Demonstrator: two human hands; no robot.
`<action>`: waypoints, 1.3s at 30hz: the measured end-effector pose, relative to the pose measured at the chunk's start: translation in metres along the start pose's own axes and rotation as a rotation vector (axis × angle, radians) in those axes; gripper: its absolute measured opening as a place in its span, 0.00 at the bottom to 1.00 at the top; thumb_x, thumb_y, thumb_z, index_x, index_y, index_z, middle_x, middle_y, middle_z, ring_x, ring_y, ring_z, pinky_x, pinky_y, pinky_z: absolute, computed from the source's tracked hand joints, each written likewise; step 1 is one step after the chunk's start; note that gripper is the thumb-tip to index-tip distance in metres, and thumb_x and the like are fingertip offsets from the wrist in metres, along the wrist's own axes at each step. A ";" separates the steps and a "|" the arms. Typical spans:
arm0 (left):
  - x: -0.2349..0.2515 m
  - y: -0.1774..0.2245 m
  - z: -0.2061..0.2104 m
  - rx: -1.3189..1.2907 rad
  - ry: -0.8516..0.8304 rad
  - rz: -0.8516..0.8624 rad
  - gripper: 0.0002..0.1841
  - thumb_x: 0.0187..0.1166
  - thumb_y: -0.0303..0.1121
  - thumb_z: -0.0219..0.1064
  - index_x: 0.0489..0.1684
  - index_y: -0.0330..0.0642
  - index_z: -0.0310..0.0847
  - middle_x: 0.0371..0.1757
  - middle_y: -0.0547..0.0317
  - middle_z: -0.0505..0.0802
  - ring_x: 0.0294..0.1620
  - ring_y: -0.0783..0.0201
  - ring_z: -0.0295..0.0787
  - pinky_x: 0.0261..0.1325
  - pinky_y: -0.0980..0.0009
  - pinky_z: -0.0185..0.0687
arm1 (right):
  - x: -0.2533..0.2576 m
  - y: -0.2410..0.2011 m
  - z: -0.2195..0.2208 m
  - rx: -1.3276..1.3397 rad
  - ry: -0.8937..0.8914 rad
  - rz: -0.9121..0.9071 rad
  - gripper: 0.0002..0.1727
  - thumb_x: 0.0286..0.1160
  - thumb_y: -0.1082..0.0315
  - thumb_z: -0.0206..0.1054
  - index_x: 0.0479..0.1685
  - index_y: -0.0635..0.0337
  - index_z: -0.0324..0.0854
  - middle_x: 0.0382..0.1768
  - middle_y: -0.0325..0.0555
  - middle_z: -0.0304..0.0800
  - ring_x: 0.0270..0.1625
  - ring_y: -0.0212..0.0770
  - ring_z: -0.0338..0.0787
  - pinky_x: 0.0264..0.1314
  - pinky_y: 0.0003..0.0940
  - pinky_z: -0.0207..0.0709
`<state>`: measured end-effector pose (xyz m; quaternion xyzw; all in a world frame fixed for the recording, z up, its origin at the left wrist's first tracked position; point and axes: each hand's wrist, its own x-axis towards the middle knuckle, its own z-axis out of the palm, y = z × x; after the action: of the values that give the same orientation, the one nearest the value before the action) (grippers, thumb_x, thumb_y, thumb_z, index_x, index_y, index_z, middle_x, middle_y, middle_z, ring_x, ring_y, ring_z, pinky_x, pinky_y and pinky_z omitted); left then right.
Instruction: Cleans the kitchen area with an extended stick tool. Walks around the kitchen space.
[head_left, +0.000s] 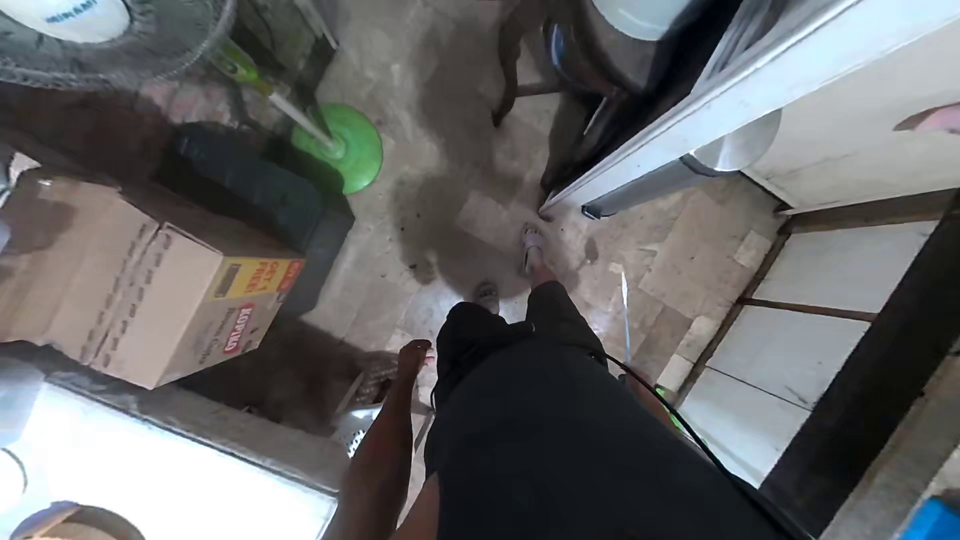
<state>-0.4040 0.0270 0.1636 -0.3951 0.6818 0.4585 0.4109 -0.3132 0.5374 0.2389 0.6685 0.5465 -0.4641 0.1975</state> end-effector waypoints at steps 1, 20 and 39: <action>-0.003 -0.004 -0.001 0.009 -0.015 -0.022 0.17 0.91 0.36 0.57 0.69 0.39 0.81 0.61 0.44 0.92 0.53 0.52 0.92 0.57 0.54 0.87 | -0.002 -0.003 -0.004 0.003 -0.012 -0.005 0.15 0.91 0.57 0.56 0.57 0.60 0.77 0.24 0.38 0.71 0.18 0.32 0.68 0.22 0.29 0.68; -0.087 -0.064 0.071 -0.101 0.084 -0.023 0.16 0.89 0.35 0.62 0.64 0.33 0.83 0.55 0.46 0.92 0.45 0.63 0.88 0.51 0.64 0.85 | 0.042 -0.057 -0.033 -0.226 -0.165 -0.119 0.19 0.94 0.57 0.53 0.66 0.62 0.76 0.22 0.37 0.71 0.16 0.31 0.69 0.20 0.27 0.70; -0.102 -0.089 0.028 -0.130 0.237 -0.050 0.16 0.88 0.35 0.61 0.63 0.33 0.84 0.56 0.41 0.92 0.54 0.55 0.88 0.62 0.55 0.81 | 0.033 -0.071 0.044 -0.415 -0.302 -0.071 0.19 0.94 0.55 0.53 0.68 0.60 0.76 0.24 0.36 0.71 0.17 0.30 0.70 0.19 0.27 0.70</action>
<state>-0.2813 0.0466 0.2243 -0.4891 0.6843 0.4414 0.3124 -0.3965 0.5446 0.2071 0.5172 0.6174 -0.4431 0.3936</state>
